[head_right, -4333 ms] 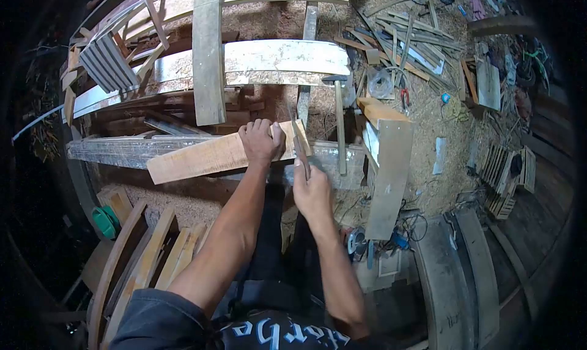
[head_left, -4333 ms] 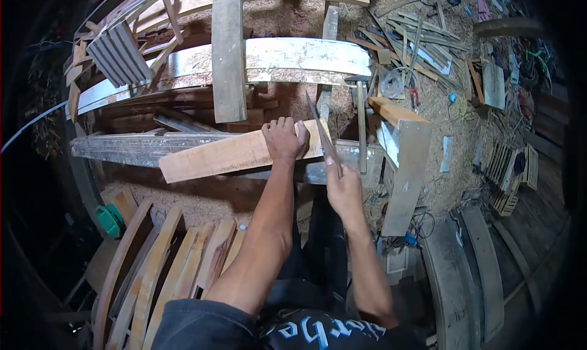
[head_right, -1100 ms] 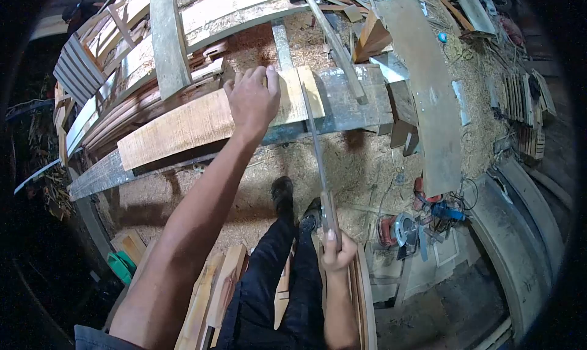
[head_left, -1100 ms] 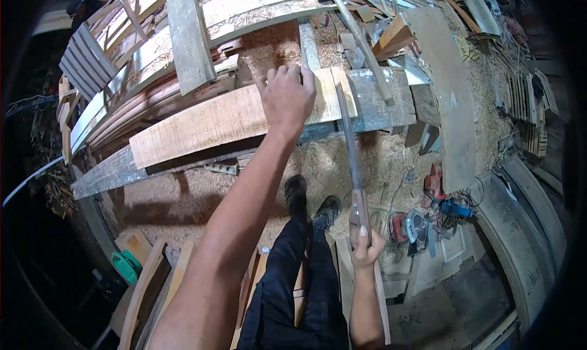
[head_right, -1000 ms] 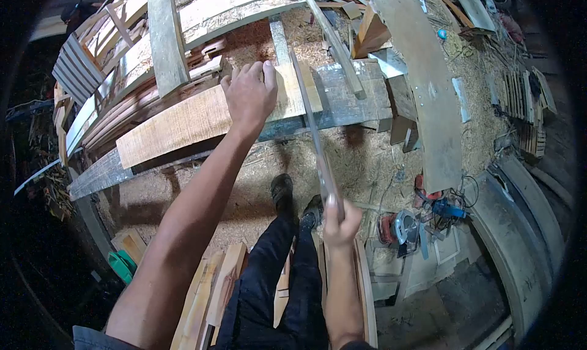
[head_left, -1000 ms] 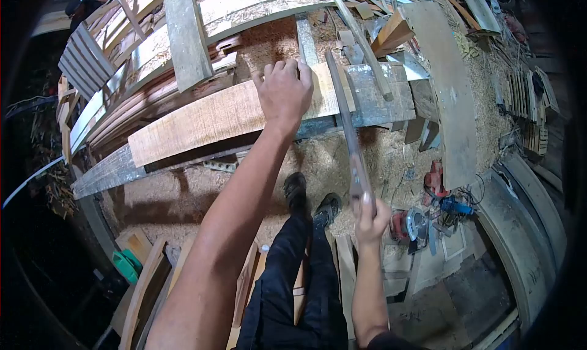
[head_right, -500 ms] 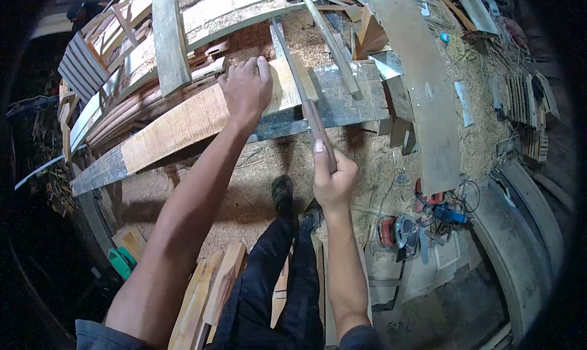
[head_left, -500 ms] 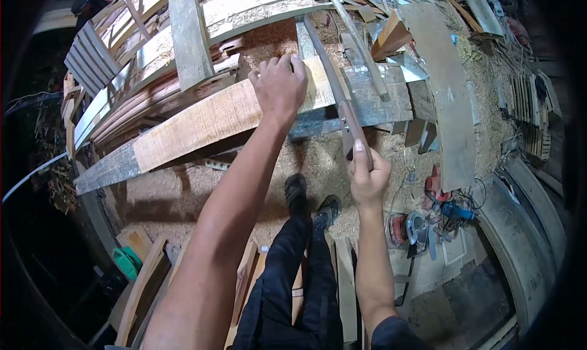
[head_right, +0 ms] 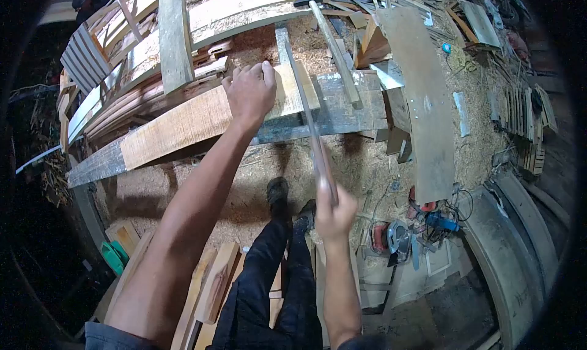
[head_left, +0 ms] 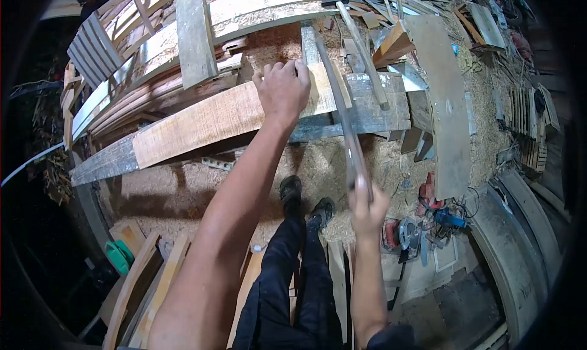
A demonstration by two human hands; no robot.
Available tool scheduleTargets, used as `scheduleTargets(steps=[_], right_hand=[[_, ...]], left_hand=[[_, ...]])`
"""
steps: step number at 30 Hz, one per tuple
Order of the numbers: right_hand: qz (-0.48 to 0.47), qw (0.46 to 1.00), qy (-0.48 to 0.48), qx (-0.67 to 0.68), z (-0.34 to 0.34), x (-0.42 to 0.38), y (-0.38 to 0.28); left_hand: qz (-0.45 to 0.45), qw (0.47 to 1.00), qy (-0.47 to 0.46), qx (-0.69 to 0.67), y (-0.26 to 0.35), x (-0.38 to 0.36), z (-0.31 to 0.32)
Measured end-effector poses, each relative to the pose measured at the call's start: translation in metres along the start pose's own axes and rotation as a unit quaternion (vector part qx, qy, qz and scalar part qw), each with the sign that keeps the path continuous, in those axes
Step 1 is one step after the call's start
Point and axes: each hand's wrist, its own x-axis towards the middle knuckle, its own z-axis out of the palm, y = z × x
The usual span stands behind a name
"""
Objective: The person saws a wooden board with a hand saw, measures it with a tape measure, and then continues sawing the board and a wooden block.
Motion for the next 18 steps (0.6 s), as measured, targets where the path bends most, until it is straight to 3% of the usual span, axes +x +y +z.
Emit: scheduleTargets(steps=[2, 4, 8, 9, 14, 17, 18], right_hand=[[-0.033, 0.999, 0.025, 0.014, -0.030, -0.057, 0.028], [-0.011, 0.999, 0.028, 0.027, -0.031, -0.061, 0.034], [-0.003, 0.999, 0.044, 0.032, -0.011, -0.011, 0.038], [0.000, 0.999, 0.022, 0.041, -0.017, 0.002, 0.040], [0.010, 0.999, -0.032, 0.043, -0.025, -0.004, 0.029], [0.007, 1.000, -0.015, 0.004, -0.019, -0.045, 0.037], [0.016, 1.000, -0.022, 0.015, -0.019, -0.057, 0.039]], left_hand=[[-0.005, 1.000, -0.007, 0.001, 0.000, 0.005, 0.001], [0.005, 1.000, -0.010, -0.011, -0.003, 0.003, 0.000], [-0.038, 0.997, -0.062, -0.024, -0.002, 0.016, 0.001], [-0.060, 0.998, 0.000, -0.002, 0.002, 0.016, 0.004], [-0.021, 1.000, -0.010, -0.007, 0.004, 0.008, 0.001], [0.085, 0.991, -0.093, -0.043, -0.007, -0.006, -0.007], [0.188, 0.979, -0.060, -0.044, -0.020, -0.018, 0.003]])
